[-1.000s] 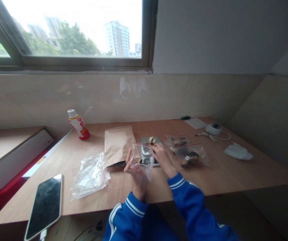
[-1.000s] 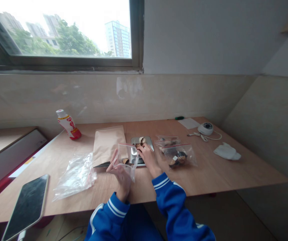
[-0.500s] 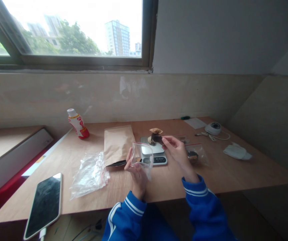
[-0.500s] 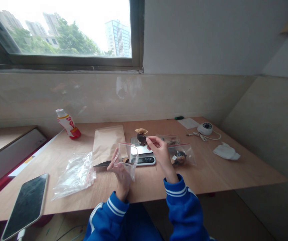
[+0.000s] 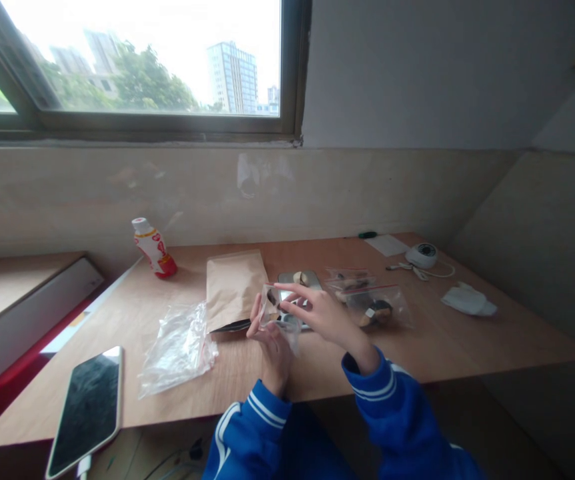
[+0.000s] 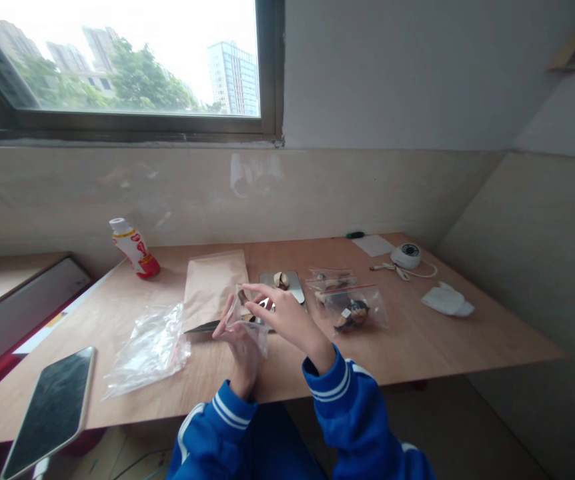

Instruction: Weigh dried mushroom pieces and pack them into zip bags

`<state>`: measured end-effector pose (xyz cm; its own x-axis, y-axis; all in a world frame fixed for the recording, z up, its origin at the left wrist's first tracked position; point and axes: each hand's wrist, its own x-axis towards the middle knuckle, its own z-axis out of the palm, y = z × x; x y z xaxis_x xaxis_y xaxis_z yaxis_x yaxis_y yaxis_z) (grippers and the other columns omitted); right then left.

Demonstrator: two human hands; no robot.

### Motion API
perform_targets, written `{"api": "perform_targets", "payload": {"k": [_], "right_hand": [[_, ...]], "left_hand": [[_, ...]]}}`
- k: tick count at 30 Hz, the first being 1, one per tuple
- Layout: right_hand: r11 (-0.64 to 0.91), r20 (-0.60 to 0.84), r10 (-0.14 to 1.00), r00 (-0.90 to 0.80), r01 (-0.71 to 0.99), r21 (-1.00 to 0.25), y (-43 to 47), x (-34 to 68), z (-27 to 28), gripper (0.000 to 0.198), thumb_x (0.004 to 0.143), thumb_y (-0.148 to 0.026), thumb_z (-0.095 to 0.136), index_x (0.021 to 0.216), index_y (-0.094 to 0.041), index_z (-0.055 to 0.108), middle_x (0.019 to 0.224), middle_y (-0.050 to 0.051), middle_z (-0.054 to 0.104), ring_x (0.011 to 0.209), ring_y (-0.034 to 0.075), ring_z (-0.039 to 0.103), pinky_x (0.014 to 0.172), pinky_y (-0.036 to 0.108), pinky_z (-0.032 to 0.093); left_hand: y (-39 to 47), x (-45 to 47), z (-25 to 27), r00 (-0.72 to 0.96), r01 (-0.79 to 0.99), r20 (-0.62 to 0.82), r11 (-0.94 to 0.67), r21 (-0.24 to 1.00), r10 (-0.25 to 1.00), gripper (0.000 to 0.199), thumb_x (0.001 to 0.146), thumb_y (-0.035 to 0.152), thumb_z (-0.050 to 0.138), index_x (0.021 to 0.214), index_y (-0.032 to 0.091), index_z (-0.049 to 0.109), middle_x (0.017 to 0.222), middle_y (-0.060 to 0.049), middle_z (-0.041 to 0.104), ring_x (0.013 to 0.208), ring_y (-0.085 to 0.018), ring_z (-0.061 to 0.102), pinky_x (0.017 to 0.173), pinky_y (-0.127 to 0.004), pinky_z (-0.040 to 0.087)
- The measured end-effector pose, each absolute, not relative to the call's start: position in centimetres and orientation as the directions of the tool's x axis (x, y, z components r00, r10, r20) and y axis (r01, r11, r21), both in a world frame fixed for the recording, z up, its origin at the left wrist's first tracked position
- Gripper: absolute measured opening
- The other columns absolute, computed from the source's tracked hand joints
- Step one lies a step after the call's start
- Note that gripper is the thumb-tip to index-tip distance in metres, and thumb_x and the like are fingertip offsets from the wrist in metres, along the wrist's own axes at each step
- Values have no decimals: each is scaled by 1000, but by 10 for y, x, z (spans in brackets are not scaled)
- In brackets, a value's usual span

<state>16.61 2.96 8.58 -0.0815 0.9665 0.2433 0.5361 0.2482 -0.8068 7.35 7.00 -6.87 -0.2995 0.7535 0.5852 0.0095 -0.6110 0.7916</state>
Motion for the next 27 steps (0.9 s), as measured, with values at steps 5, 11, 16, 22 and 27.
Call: {"api": "perform_targets", "payload": {"k": [5, 11, 16, 22, 27], "right_hand": [[311, 385, 922, 40, 515, -798, 25, 191, 73, 36, 96, -38, 42, 127, -27, 57, 115, 5, 68, 101, 19, 63, 84, 30, 49], [13, 350, 898, 266, 780, -626, 7, 220, -11, 18, 85, -31, 56, 95, -18, 64, 94, 9, 66, 88, 25, 64, 79, 38, 50], [-43, 351, 911, 215, 898, -437, -10, 212, -62, 12, 78, -17, 59, 89, -20, 63, 91, 9, 65, 93, 30, 61, 82, 44, 48], [-1, 326, 884, 336, 698, -716, -9, 212, -28, 14, 84, -27, 57, 90, -20, 67, 86, 7, 69, 79, 25, 64, 73, 39, 51], [154, 399, 838, 372, 540, -827, 11, 200, 41, 31, 87, -43, 57, 106, -21, 67, 99, 8, 70, 83, 21, 64, 76, 33, 52]], "left_hand": [[69, 72, -65, -311, 35, 620, -643, 765, 721, 23, 97, 33, 34, 117, 23, 31, 146, -18, 38, 133, -25, 42, 104, -56, 37], [68, 73, -62, -317, -10, 583, -617, 787, 748, 27, 96, 38, 36, 118, 25, 31, 145, -15, 40, 132, -24, 44, 102, -58, 39], [67, 72, -59, -310, -20, 607, -644, 765, 732, 26, 96, 42, 32, 114, 23, 29, 145, -19, 39, 133, -26, 43, 105, -61, 33], [71, 72, -59, -325, -6, 630, -668, 744, 705, 29, 95, 44, 35, 114, 23, 33, 141, -16, 44, 129, -25, 46, 105, -60, 34], [71, 73, -60, -303, -11, 655, -690, 724, 692, 27, 96, 44, 33, 113, 23, 34, 143, -17, 43, 130, -25, 46, 103, -58, 37]]}}
